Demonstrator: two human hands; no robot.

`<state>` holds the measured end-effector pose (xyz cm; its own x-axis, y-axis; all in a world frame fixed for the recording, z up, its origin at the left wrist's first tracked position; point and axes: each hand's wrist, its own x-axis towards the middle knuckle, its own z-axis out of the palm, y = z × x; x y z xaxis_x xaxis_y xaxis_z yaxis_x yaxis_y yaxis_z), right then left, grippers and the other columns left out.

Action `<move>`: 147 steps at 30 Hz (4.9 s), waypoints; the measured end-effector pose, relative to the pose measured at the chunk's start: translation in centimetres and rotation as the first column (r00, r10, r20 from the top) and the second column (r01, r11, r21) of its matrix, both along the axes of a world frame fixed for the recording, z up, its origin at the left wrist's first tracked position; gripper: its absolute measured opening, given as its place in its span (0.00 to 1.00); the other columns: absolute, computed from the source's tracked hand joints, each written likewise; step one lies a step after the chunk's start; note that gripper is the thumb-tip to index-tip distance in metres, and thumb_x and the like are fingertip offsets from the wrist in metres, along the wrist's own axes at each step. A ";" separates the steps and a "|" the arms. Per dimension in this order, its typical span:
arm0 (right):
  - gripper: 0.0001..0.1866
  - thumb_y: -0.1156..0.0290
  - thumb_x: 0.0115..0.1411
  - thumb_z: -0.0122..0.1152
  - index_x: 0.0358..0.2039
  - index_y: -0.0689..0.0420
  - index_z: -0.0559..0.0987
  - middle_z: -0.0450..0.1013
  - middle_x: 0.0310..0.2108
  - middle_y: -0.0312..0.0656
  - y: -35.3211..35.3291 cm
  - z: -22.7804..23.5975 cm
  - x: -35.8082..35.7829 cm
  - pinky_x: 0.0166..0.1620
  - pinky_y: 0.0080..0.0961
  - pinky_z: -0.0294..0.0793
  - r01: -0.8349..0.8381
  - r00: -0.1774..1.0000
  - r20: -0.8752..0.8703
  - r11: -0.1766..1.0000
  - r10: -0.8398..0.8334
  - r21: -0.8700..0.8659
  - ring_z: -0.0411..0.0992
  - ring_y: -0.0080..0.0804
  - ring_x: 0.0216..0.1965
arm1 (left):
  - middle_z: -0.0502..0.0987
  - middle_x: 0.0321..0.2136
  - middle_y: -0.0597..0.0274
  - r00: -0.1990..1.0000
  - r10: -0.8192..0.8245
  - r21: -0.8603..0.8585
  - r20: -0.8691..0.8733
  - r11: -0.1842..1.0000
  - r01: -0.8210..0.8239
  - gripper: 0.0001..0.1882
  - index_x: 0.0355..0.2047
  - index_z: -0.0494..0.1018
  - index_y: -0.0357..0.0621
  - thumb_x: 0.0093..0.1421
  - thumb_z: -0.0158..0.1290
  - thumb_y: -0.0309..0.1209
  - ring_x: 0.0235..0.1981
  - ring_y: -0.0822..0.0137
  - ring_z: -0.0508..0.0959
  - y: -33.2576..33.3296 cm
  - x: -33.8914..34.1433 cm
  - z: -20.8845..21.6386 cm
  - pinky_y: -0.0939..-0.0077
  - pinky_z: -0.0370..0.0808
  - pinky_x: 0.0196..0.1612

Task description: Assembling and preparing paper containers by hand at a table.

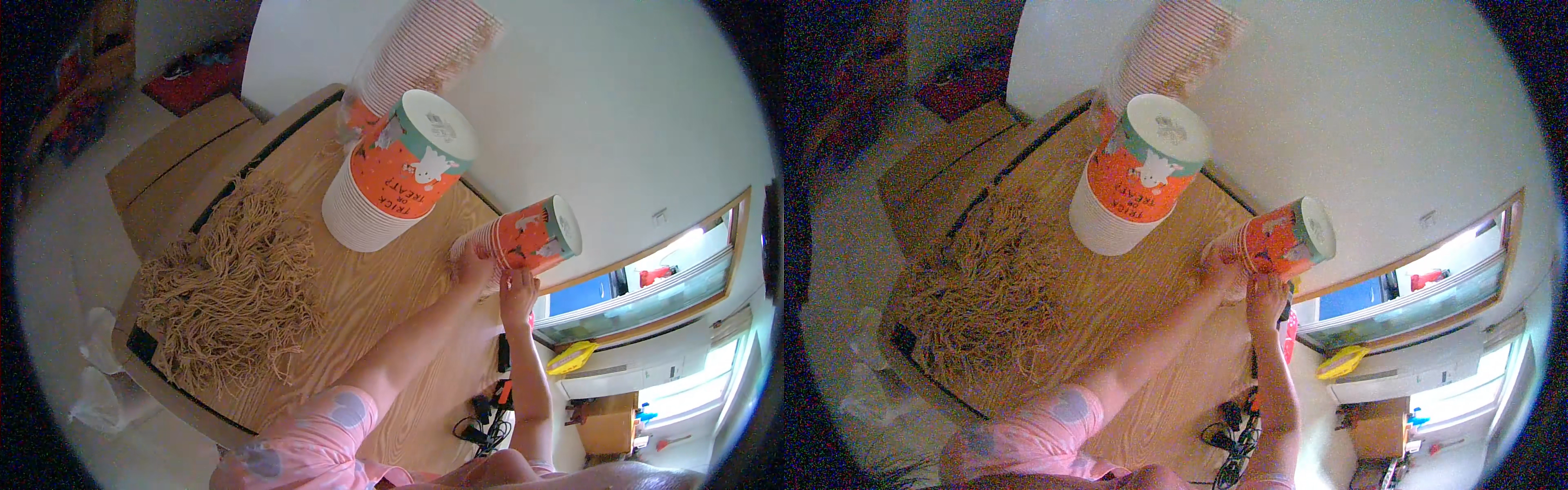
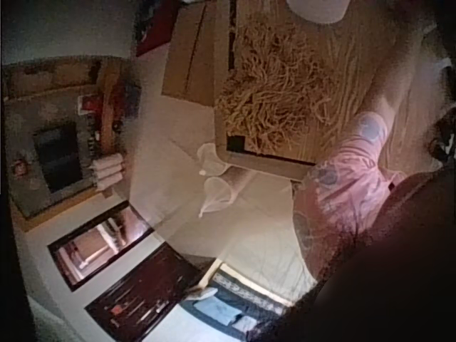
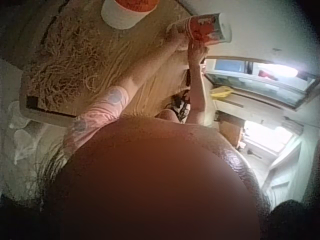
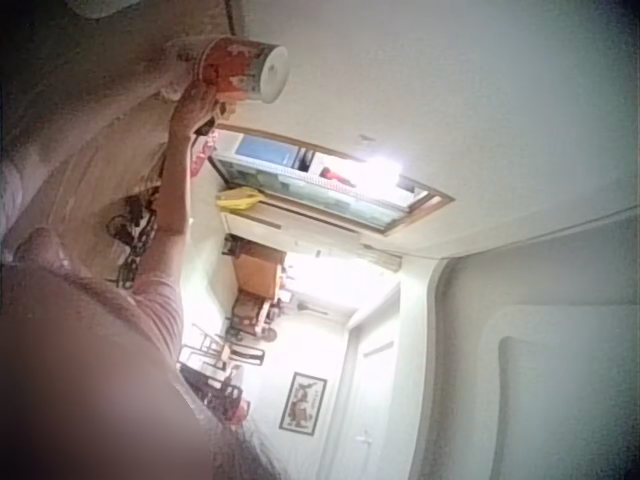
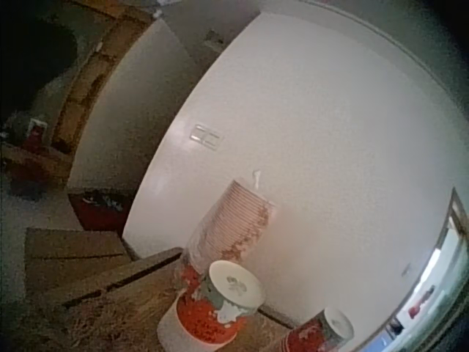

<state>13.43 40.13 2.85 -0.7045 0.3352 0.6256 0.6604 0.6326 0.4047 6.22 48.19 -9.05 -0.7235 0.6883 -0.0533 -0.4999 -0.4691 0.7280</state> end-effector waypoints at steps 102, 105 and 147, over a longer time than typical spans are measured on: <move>0.12 0.70 0.47 0.53 0.34 0.57 0.76 0.71 0.38 0.46 4.2 -3.8 -1.9 0.46 0.45 0.66 -0.009 0.893 0.446 0.993 0.062 -0.118 0.68 0.45 0.40 | 0.69 0.47 0.49 -0.039 -0.342 -0.341 -0.939 0.940 -0.032 0.19 0.42 0.70 0.36 0.53 0.49 0.35 0.52 0.52 0.65 -27.3 1.2 -2.1 0.57 0.59 0.57; 0.16 0.72 0.51 0.51 0.42 0.59 0.73 0.70 0.44 0.48 0.9 -11.7 -0.7 0.51 0.42 0.65 -0.082 0.991 0.078 0.950 0.110 -0.302 0.68 0.50 0.43 | 0.70 0.45 0.52 -0.070 -0.269 -0.265 -0.961 0.962 -0.060 0.17 0.39 0.71 0.39 0.52 0.49 0.35 0.50 0.54 0.66 -26.7 1.8 -1.7 0.57 0.60 0.56; 0.21 0.68 0.57 0.47 0.53 0.52 0.67 0.64 0.52 0.49 -7.2 -13.6 2.3 0.51 0.40 0.65 0.025 0.960 -0.218 0.824 -0.178 -0.566 0.63 0.50 0.51 | 0.69 0.44 0.46 0.130 -0.299 -0.303 -0.946 0.953 -0.012 0.14 0.33 0.70 0.36 0.47 0.53 0.29 0.49 0.50 0.66 -26.2 1.8 -4.1 0.60 0.64 0.53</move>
<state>15.69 32.94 -10.76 -0.4923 0.7384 0.4609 0.7627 0.6211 -0.1805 8.00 21.95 -13.19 -0.1547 0.8694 0.4693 0.6627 -0.2610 0.7020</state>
